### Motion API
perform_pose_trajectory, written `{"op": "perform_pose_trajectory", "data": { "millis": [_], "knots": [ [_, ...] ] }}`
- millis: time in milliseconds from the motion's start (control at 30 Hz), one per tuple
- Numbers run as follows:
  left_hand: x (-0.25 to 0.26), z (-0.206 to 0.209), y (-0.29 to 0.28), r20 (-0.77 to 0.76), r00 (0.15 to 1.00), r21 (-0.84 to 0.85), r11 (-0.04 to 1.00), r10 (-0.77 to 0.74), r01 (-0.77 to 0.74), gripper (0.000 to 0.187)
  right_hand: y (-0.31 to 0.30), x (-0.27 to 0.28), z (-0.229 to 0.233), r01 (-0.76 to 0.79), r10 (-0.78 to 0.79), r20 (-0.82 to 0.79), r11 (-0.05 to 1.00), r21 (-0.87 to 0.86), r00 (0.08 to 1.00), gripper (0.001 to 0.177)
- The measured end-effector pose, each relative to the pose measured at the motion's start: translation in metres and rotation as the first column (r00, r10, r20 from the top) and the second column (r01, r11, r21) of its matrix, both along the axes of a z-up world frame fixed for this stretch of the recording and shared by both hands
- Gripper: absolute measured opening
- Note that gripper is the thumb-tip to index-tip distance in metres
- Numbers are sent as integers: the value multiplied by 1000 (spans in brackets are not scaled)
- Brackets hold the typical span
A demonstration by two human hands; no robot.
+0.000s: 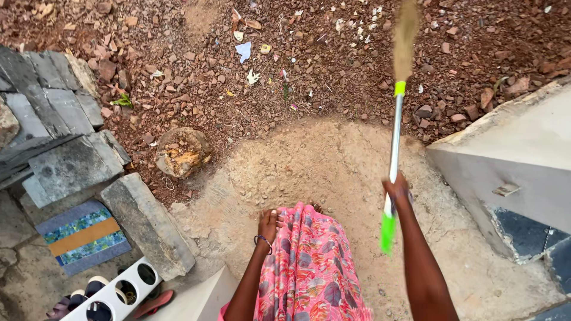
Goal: The person sweeps the outdoor ground and porch area using a broom, moving debris and cleaning various surfaces including around water buckets and a shoe rack.
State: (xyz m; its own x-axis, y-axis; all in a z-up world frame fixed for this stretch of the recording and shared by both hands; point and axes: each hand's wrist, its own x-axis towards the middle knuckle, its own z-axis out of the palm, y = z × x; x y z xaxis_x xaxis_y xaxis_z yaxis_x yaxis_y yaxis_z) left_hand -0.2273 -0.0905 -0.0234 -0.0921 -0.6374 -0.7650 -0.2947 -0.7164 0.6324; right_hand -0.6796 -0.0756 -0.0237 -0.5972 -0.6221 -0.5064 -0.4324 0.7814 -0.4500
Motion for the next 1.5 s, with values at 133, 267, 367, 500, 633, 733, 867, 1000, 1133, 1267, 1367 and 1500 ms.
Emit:
{"op": "perform_pose_trajectory", "data": {
  "millis": [133,267,367,500,633,733,867,1000,1133,1267,1367,1500],
  "knots": [
    [1,-14,1,8,998,66,996,65,-65,37,-90,8,-54,293,-326,343,945,145,881,29],
    [-7,-29,-4,-16,998,37,998,58,-57,37,-94,14,-60,-53,10,237,983,178,972,23],
    [-18,-39,-14,1,1000,-20,1000,23,-23,29,-44,49,-34,40,-16,417,998,-49,909,19],
    [-26,-40,-40,-115,993,-12,1000,22,-23,32,2,147,-4,337,-307,604,939,68,736,16],
    [-11,-29,-67,-170,979,68,993,111,-101,29,-25,253,-2,418,-531,670,841,343,518,16],
    [6,-24,-94,-82,995,17,998,59,-58,30,-49,268,-3,187,-341,710,939,289,615,27],
    [42,-14,-123,-4,997,1,997,76,-76,31,-25,235,30,-314,427,485,901,-300,763,64],
    [70,-9,-143,23,995,-8,995,99,-99,35,31,241,91,51,-271,669,943,329,692,64],
    [83,-14,-146,70,993,-21,995,96,-95,34,49,267,103,292,-604,582,787,543,544,38],
    [80,-21,-135,23,995,-54,994,97,-95,35,11,274,53,-82,-318,708,880,468,630,31],
    [69,-25,-122,46,985,15,986,168,-169,34,-7,266,37,47,-293,659,930,364,693,29],
    [56,-25,-113,110,994,-86,996,-11,21,37,33,216,84,-15,-101,597,982,186,796,35]
  ]
}}
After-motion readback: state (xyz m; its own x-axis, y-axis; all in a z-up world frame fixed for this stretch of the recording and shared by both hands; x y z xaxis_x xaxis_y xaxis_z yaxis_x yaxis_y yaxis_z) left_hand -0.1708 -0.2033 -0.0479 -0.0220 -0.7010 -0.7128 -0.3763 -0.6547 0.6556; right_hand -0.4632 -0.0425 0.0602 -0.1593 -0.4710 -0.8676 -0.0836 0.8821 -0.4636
